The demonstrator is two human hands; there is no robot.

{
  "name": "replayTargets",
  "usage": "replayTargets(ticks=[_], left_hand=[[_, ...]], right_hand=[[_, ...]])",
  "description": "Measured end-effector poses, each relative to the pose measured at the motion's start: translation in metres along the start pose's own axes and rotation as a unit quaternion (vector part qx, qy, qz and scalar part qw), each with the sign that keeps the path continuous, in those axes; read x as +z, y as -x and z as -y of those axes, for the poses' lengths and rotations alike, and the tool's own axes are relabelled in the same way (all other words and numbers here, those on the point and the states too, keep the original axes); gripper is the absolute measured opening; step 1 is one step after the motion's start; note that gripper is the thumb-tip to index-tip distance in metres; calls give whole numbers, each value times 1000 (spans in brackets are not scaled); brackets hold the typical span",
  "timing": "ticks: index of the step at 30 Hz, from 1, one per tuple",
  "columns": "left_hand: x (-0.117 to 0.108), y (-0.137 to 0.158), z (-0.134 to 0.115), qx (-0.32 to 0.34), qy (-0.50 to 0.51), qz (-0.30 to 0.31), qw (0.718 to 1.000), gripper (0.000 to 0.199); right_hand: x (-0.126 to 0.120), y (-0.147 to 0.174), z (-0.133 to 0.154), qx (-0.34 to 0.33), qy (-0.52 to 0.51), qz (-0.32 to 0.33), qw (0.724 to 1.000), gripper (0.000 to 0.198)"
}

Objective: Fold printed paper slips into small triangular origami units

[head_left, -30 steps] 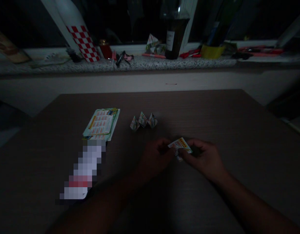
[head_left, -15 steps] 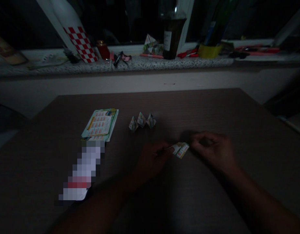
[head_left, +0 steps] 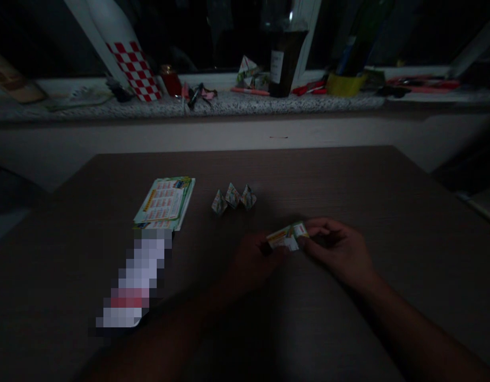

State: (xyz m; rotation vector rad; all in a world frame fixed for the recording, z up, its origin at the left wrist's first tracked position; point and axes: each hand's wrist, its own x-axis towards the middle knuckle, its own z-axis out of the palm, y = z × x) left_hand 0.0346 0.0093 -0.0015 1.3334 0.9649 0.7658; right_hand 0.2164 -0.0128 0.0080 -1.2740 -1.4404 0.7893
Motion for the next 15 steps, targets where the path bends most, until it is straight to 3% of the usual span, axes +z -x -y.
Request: replayTargets(ticks=[3,8,15], left_hand=[[0,2,1,12,-64,29,997,25],[1,1,-2,15,-54,26,998,25],[-1,0,-2,-3,-29,34,999,24]], right_hand=[[-1,1,-2,-34,29,-1,999,26],[2,6,-2,-59,115,28,991,33],[-10,-2,-6,-109,219,-56,968,28]])
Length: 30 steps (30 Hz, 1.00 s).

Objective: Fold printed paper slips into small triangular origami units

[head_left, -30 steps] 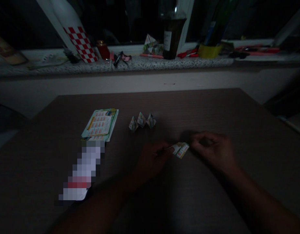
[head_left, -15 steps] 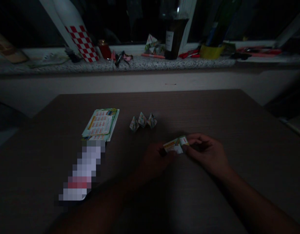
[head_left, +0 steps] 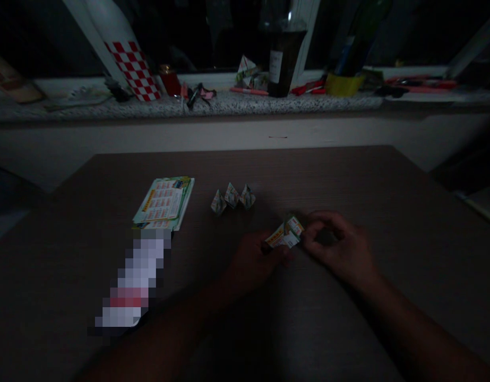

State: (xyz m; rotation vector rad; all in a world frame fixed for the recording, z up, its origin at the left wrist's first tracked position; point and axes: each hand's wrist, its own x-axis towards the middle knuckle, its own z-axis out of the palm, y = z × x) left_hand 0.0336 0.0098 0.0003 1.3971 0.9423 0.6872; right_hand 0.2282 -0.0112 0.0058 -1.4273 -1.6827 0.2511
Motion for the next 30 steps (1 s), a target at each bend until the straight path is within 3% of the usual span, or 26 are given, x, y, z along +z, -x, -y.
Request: replayTargets(ticks=[4,8,12,14,17,19,21,25,30], left_hand=[[-3,-2,1,-16,81,-11,997,25],[-3,-8,0,-24,222,-2,975,40],[-4,-12,0,-44,289,19,956,57],[-6,-11,-2,-41,252,2,967,52],[-12,-7,-6,43,51,-105,992,32],[-16,-4,-9,128,-109,-152,974,26],[-20,-2,-12,212,-197,-143,946,20],[-21,-2,-13,332,-249,-92,905,11],[-21,-2,-12,306,-190,-57,931,11]], right_hand=[[-5,-4,-7,-7,-8,-46,999,26],[-6,-6,1,-129,-22,44,990,29],[-3,-5,6,-189,-29,75,979,24],[-2,-5,6,-199,-29,81,976,19],[-5,-6,6,-189,-24,76,979,12],[-6,-7,7,-180,-24,76,980,10],[-8,-7,8,-181,-27,80,980,10],[-8,-6,8,-190,-43,91,977,13],[-6,-6,8,-188,-59,99,975,15]])
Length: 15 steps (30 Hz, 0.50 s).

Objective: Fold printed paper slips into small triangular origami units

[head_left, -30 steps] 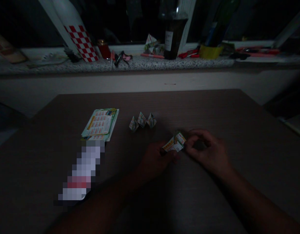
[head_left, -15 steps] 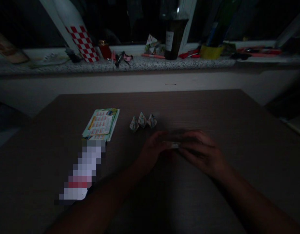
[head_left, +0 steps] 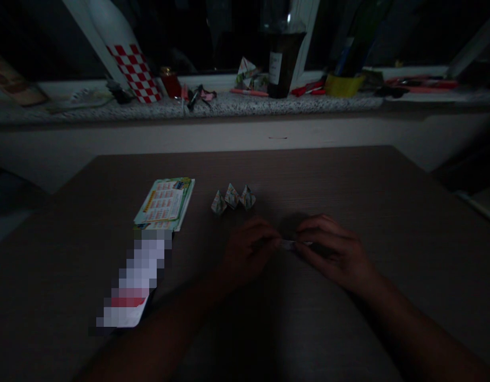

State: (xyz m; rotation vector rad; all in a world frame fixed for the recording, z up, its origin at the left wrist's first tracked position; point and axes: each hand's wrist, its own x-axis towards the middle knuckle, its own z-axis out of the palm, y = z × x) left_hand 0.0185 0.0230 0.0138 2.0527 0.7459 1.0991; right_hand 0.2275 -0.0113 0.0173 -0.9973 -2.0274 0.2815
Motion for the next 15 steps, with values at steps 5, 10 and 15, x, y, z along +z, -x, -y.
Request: replayTargets(ticks=[5,10,15], left_hand=[[3,0,1,-65,74,-6,995,10],[6,1,7,-113,54,-22,992,12],[6,2,7,-62,-24,-24,997,7]], right_hand=[[1,0,1,-7,-7,-9,1000,15],[2,0,1,-10,-15,-24,1000,16],[2,0,0,-9,-14,-17,1000,15]])
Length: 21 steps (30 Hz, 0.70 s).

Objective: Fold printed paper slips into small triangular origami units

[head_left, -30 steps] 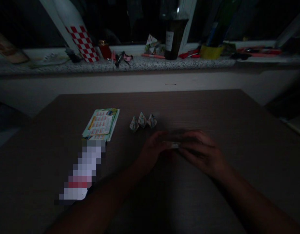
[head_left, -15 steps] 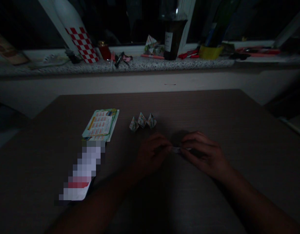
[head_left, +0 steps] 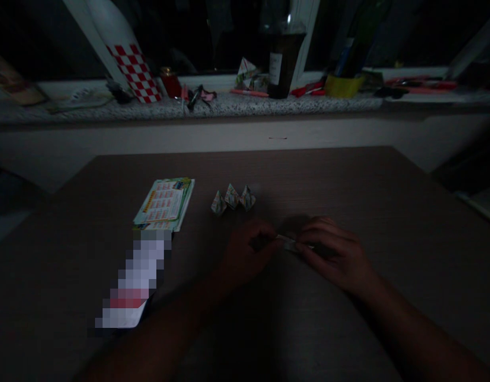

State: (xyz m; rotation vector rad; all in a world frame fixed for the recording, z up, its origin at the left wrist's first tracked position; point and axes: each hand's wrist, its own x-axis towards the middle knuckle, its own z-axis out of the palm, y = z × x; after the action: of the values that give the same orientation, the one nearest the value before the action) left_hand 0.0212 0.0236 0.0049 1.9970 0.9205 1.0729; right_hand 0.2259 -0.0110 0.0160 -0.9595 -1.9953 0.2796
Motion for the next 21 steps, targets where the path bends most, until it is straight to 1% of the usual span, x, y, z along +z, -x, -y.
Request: replayTargets(ticks=[2,5,9,14,17,21], left_hand=[[-1,0,-2,64,-38,-12,997,5],[-2,1,-3,160,-93,-20,983,3],[-2,3,-3,239,-153,3,959,10],[0,6,-8,288,-202,38,935,7],[1,8,-12,294,-230,60,926,9],[2,8,-12,297,-234,62,924,10]], right_hand=[[0,0,1,3,1,5,1000,16],[-1,-1,3,7,-2,18,1000,13],[-1,-3,6,21,-4,31,999,8],[1,0,5,38,6,31,999,10],[2,2,4,60,2,38,997,14],[3,3,3,74,-8,66,995,14]])
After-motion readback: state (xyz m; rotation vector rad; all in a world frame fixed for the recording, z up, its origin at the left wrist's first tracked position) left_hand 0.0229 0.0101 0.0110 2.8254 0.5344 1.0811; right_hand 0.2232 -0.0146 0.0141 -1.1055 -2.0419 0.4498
